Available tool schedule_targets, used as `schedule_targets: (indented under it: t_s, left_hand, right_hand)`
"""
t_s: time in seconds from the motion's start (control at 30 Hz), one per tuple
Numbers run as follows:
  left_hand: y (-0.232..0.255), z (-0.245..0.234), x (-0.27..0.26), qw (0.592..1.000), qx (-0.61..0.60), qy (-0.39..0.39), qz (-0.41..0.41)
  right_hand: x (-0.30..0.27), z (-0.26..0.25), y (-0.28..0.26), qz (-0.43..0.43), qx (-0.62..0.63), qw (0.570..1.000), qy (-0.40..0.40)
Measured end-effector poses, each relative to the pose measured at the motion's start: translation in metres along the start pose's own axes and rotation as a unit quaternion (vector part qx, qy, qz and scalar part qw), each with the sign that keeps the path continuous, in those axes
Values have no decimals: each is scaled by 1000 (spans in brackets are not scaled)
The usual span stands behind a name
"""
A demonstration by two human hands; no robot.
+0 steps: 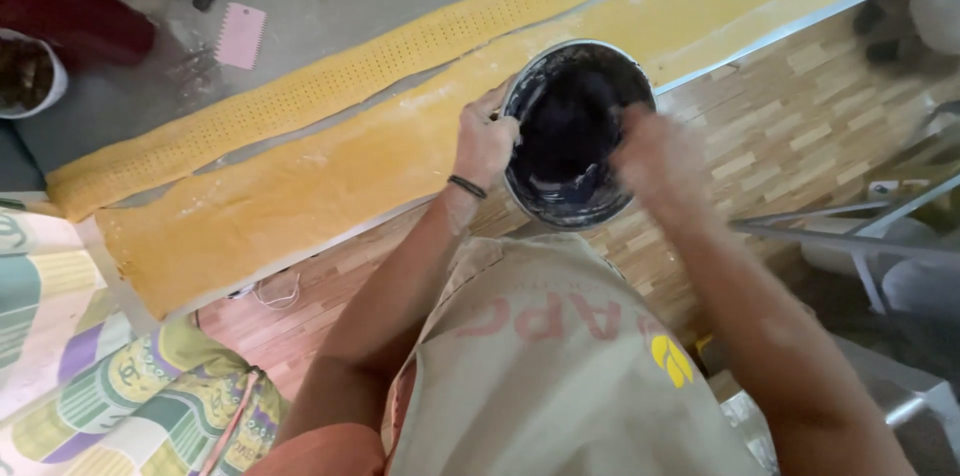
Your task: Mixing a dark purple filling in a metal bowl using a spoon while standing at a bakery workstation.
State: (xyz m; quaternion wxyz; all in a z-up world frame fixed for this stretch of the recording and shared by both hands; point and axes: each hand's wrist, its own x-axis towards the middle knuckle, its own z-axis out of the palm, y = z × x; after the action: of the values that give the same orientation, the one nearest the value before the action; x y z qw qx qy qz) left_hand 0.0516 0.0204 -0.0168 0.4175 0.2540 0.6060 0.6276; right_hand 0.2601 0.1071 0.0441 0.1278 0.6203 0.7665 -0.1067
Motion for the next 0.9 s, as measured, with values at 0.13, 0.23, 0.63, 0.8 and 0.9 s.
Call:
schedule_targets:
  t_s: [0.13, 0.23, 0.63, 0.8, 0.9]
  left_hand:
    - [-13, -1, 16, 998, 10, 62, -15]
    - [-8, -7, 21, 997, 37, 65, -19]
    - [-24, 36, 15, 995, 79, 58, -23]
    - [-41, 84, -1, 995, 90, -3, -34]
    - [-52, 110, 6, 993, 113, -6, -19]
  right_hand:
    - [-59, 3, -29, -185, -88, 978, -44]
    - [-52, -7, -15, -198, -87, 975, -46]
    - [-48, -4, 28, -191, -59, 980, -10]
    - [-18, -16, 90, -116, -55, 990, 60]
    - [-31, 14, 96, -118, -11, 992, 40]
